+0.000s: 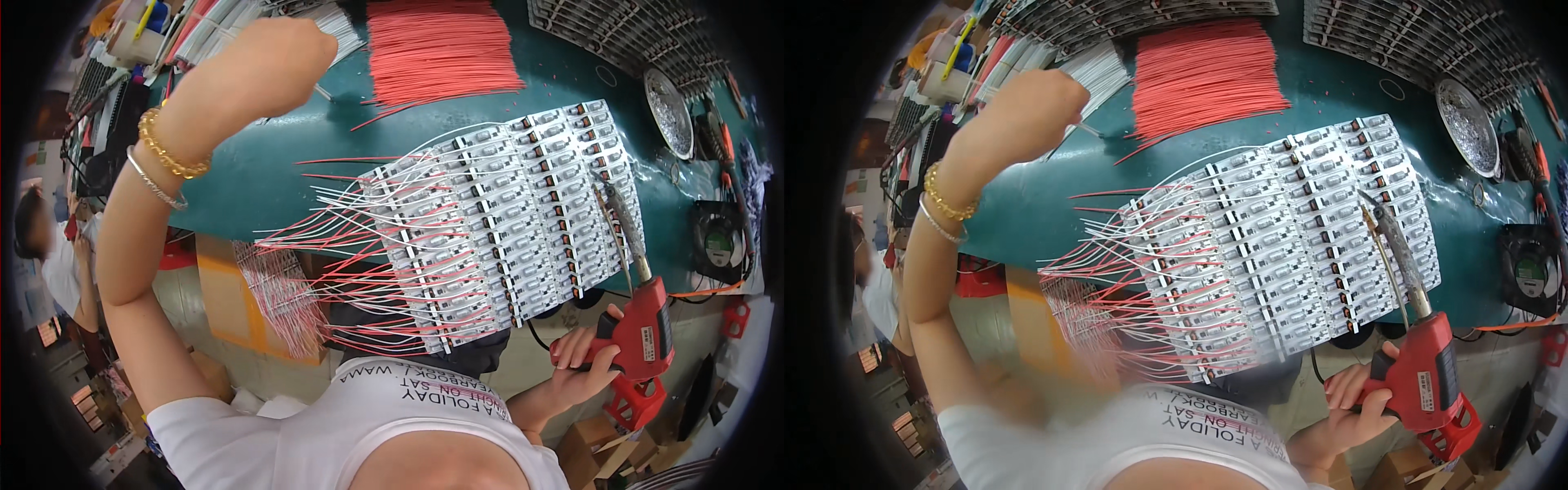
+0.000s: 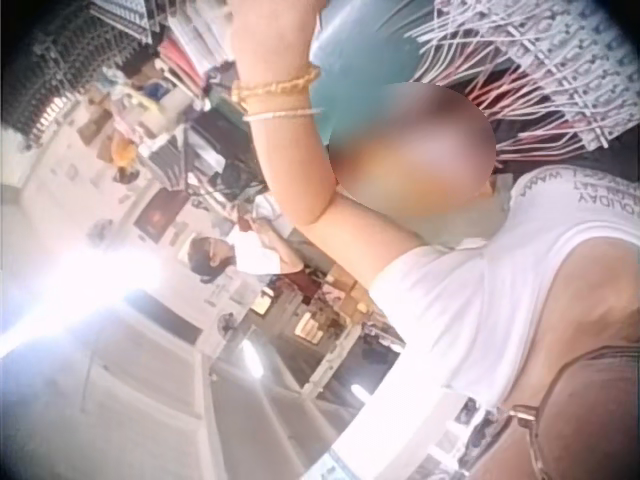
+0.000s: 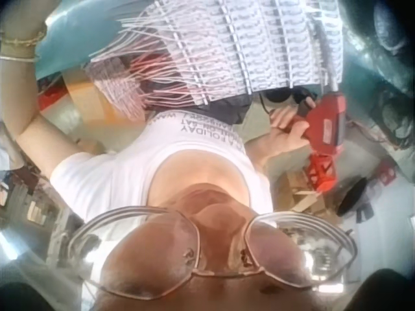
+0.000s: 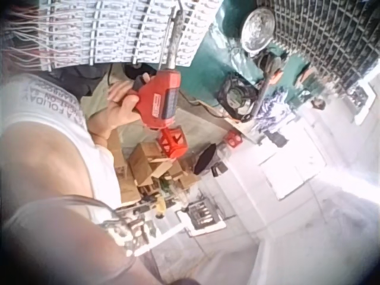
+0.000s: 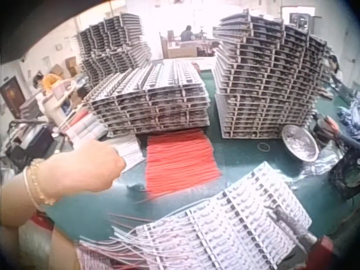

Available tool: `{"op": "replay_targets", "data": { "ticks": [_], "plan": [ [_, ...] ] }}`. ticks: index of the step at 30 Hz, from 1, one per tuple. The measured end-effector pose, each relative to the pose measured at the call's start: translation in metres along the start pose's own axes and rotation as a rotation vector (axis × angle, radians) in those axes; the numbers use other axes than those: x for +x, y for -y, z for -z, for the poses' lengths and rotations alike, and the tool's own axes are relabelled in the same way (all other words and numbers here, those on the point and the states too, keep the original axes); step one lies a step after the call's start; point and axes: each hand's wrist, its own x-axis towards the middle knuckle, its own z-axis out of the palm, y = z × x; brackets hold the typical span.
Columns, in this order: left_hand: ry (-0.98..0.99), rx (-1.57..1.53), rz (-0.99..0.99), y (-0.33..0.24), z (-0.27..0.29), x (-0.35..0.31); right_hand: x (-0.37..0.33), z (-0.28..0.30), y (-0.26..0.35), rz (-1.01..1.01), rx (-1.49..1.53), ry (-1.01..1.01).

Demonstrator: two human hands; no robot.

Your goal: The person uses a soldering iron to attach red and white wires to a grid of electronic components on a workbench. They repeatedly pick up individual wires, position them against the component terminals, and apply the soldering iron to secure the connections.

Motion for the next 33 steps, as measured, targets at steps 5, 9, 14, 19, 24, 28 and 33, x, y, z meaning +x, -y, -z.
{"op": "replay_targets", "data": {
  "ticks": [5, 9, 14, 19, 24, 28, 33],
  "plan": [
    [-0.151, -0.119, -0.039, -0.008, -0.015, 0.003, -0.001, 0.007, 0.004, 0.019, -0.014, -0.021],
    [-0.317, -0.497, -0.068, -0.034, 0.005, -0.01, -0.004, 0.005, 0.006, -0.029, -0.021, -0.026],
    [-0.418, -0.976, -0.192, -0.095, 0.007, 0.001, 0.0, -0.003, 0.002, -0.01, -0.09, 0.027],
    [-0.446, -1.148, -0.27, -0.132, -0.006, 0.019, -0.012, -0.017, -0.001, 0.007, -0.248, -0.036],
    [-0.593, -1.069, -0.304, -0.151, -0.017, 0.029, -0.018, -0.021, 0.003, -0.058, -0.261, -0.051],
    [-0.609, -0.994, -0.283, -0.158, -0.02, 0.034, -0.021, -0.017, 0.005, -0.046, -0.319, -0.082],
    [-0.638, -1.003, -0.279, -0.16, -0.024, 0.035, -0.018, -0.018, 0.01, -0.119, -0.312, -0.056]
  ]
}}
